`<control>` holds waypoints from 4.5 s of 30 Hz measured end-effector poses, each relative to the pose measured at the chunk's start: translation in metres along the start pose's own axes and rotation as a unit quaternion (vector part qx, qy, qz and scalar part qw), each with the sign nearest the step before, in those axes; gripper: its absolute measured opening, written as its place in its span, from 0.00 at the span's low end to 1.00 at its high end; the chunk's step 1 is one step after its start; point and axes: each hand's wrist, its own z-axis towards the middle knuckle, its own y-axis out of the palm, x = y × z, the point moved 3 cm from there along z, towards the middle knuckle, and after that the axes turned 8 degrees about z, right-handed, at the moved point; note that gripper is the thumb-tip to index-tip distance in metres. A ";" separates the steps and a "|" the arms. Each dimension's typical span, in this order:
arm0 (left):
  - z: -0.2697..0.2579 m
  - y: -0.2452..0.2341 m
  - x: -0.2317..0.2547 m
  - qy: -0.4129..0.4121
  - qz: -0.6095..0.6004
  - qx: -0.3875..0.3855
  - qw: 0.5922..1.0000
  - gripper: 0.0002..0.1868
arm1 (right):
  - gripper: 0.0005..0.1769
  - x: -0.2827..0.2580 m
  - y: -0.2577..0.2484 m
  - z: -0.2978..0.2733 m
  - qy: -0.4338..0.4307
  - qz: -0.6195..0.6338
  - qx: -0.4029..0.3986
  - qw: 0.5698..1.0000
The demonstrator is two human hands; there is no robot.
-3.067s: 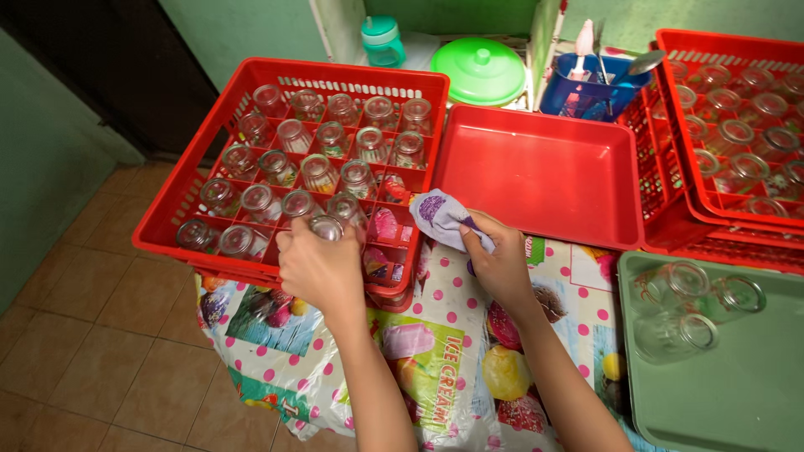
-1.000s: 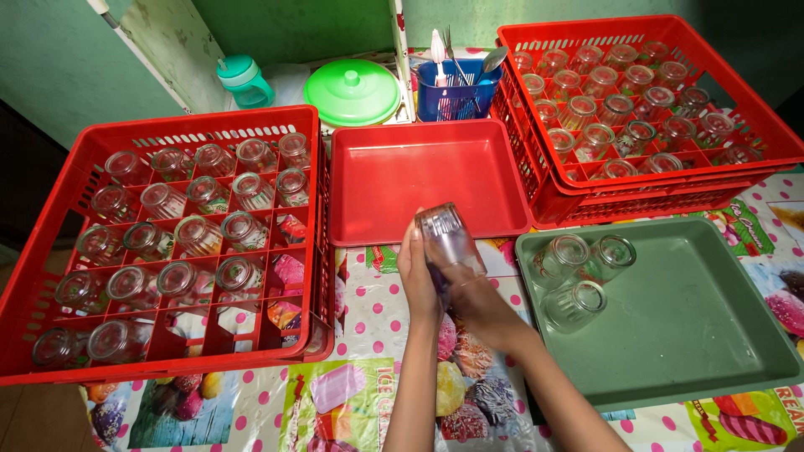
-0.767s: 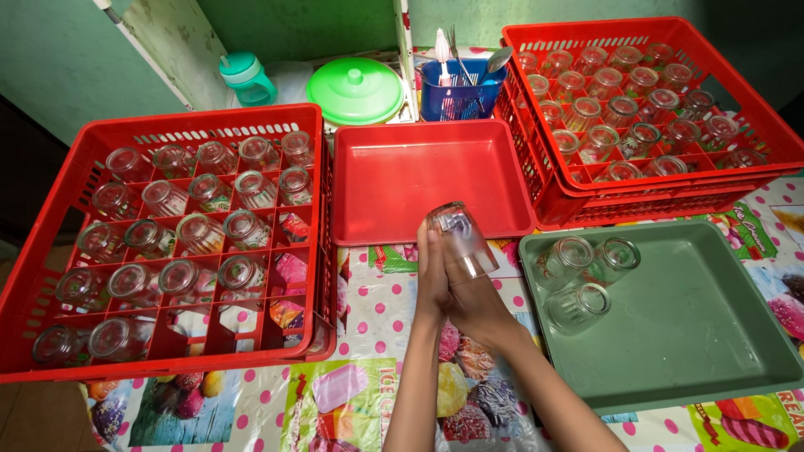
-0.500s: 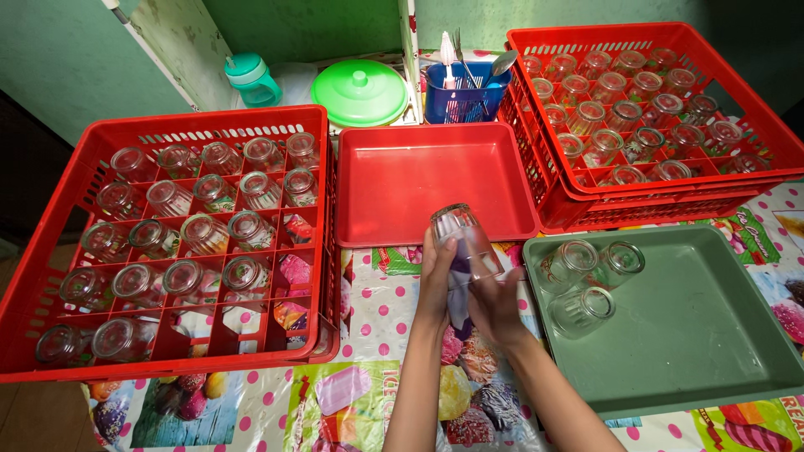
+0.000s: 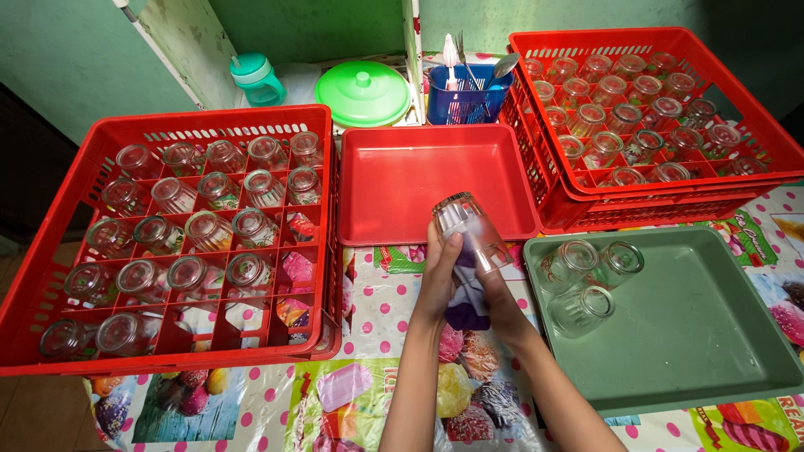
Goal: The person wipes several glasses with a cloth, picking them up and then placing them on a tray.
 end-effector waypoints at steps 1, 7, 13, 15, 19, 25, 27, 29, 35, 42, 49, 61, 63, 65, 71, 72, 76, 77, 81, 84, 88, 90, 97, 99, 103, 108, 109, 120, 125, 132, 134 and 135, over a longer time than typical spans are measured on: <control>-0.002 0.002 0.006 0.001 0.000 -0.001 1.000 0.31 | 0.58 -0.007 0.005 0.000 -0.001 -0.001 0.000 1.000; -0.007 0.014 0.015 -0.067 -0.035 0.035 0.997 0.31 | 0.63 -0.060 0.037 -0.006 -0.145 -0.369 -0.105 0.912; -0.001 0.009 0.001 -0.019 -0.058 0.018 0.998 0.32 | 0.60 -0.049 0.028 -0.002 -0.096 -0.301 -0.080 0.945; 0.001 0.008 -0.002 0.006 -0.034 0.003 0.999 0.36 | 0.56 -0.042 0.018 -0.001 -0.009 0.079 -0.010 0.997; 0.002 0.006 -0.003 0.038 -0.061 -0.006 0.997 0.39 | 0.54 -0.058 0.018 -0.002 -0.012 0.389 -0.111 0.915; -0.004 0.003 0.001 0.008 -0.093 0.001 0.996 0.41 | 0.52 -0.046 0.013 0.002 -0.006 0.308 -0.050 0.950; -0.008 0.003 0.005 0.001 -0.044 0.018 0.999 0.39 | 0.55 -0.043 0.014 0.000 -0.004 0.002 -0.131 0.991; -0.011 0.004 0.007 -0.014 -0.058 0.025 0.998 0.37 | 0.54 -0.042 0.020 0.001 -0.015 -0.088 -0.136 0.987; -0.014 -0.009 0.006 -0.058 -0.120 0.017 0.991 0.30 | 0.51 -0.066 0.029 0.001 -0.083 -0.395 -0.169 0.899; -0.005 -0.021 -0.004 -0.028 -0.187 0.031 0.982 0.24 | 0.19 -0.090 0.007 0.000 0.005 -0.506 -0.054 0.861; -0.020 -0.037 -0.004 -0.078 -0.041 -0.003 0.996 0.39 | 0.09 -0.107 -0.020 0.022 0.012 -0.363 0.084 0.928; -0.032 -0.004 0.013 -0.030 0.094 0.004 0.995 0.41 | 0.29 -0.061 0.037 0.011 -0.312 -0.235 0.097 0.915; -0.034 0.000 0.022 0.001 0.075 0.050 0.996 0.40 | 0.43 -0.051 0.047 0.000 -0.299 -0.269 0.078 0.912; -0.032 0.003 0.025 0.024 0.086 0.066 0.994 0.40 | 0.46 -0.037 0.048 -0.010 -0.265 -0.292 0.084 0.915; -0.029 0.000 0.030 0.082 0.088 0.123 0.985 0.40 | 0.47 -0.009 0.044 -0.027 -0.254 -0.378 0.058 0.888; -0.030 0.000 0.029 0.081 0.087 0.127 0.985 0.41 | 0.47 -0.010 0.044 -0.027 -0.258 -0.388 0.053 0.883; -0.035 0.003 0.022 0.057 0.139 0.127 0.980 0.42 | 0.45 -0.033 0.040 -0.005 -0.280 -0.372 0.052 0.884; -0.036 0.006 0.019 0.045 0.114 0.113 0.986 0.42 | 0.44 -0.040 0.037 0.001 -0.277 -0.353 0.057 0.892; -0.040 0.010 0.019 0.054 0.109 0.093 0.988 0.41 | 0.42 -0.048 0.033 0.013 -0.246 -0.203 0.066 0.946; -0.036 0.008 0.023 0.063 0.120 0.106 0.985 0.41 | 0.44 -0.034 0.035 0.001 -0.225 -0.186 0.073 0.954; -0.030 0.005 0.024 0.060 0.136 0.120 0.982 0.41 | 0.49 -0.011 0.040 -0.023 -0.223 -0.230 0.097 0.942; -0.028 0.004 0.022 0.078 0.115 0.124 0.983 0.41 | 0.54 -0.006 0.043 -0.036 -0.229 -0.321 0.084 0.915; -0.031 0.003 0.013 0.091 0.121 0.133 0.980 0.39 | 0.53 -0.026 0.042 -0.012 -0.262 -0.408 0.048 0.873; -0.035 0.004 0.016 0.061 0.149 0.136 0.978 0.41 | 0.51 -0.040 0.040 -0.003 -0.284 -0.328 0.044 0.900; -0.037 0.011 0.021 0.072 0.086 0.100 0.989 0.44 | 0.50 -0.044 0.036 0.006 -0.221 -0.088 0.011 0.971; -0.033 0.008 0.020 0.064 0.066 0.099 0.991 0.43 | 0.52 -0.004 0.020 -0.010 -0.120 -0.110 0.100 0.982; -0.033 0.007 0.018 0.062 0.066 0.098 0.991 0.43 | 0.52 0.006 0.019 -0.017 -0.119 -0.110 0.102 0.982; -0.042 0.008 0.010 0.085 0.130 0.115 0.981 0.41 | 0.51 -0.026 0.031 -0.012 -0.278 -0.362 0.072 0.887; -0.050 0.011 0.020 0.076 0.111 0.111 0.985 0.42 | 0.49 -0.034 0.031 0.000 -0.217 -0.185 0.053 0.957; -0.045 0.008 0.015 0.095 0.104 0.108 0.984 0.41 | 0.53 -0.002 0.021 -0.014 -0.173 -0.190 0.107 0.960; -0.043 0.006 0.009 0.097 0.145 0.130 0.976 0.41 | 0.54 0.001 0.026 -0.032 -0.213 -0.281 0.100 0.930; -0.043 0.004 0.006 0.100 0.185 0.153 0.966 0.40 | 0.55 -0.001 0.031 -0.037 -0.251 -0.368 0.090 0.891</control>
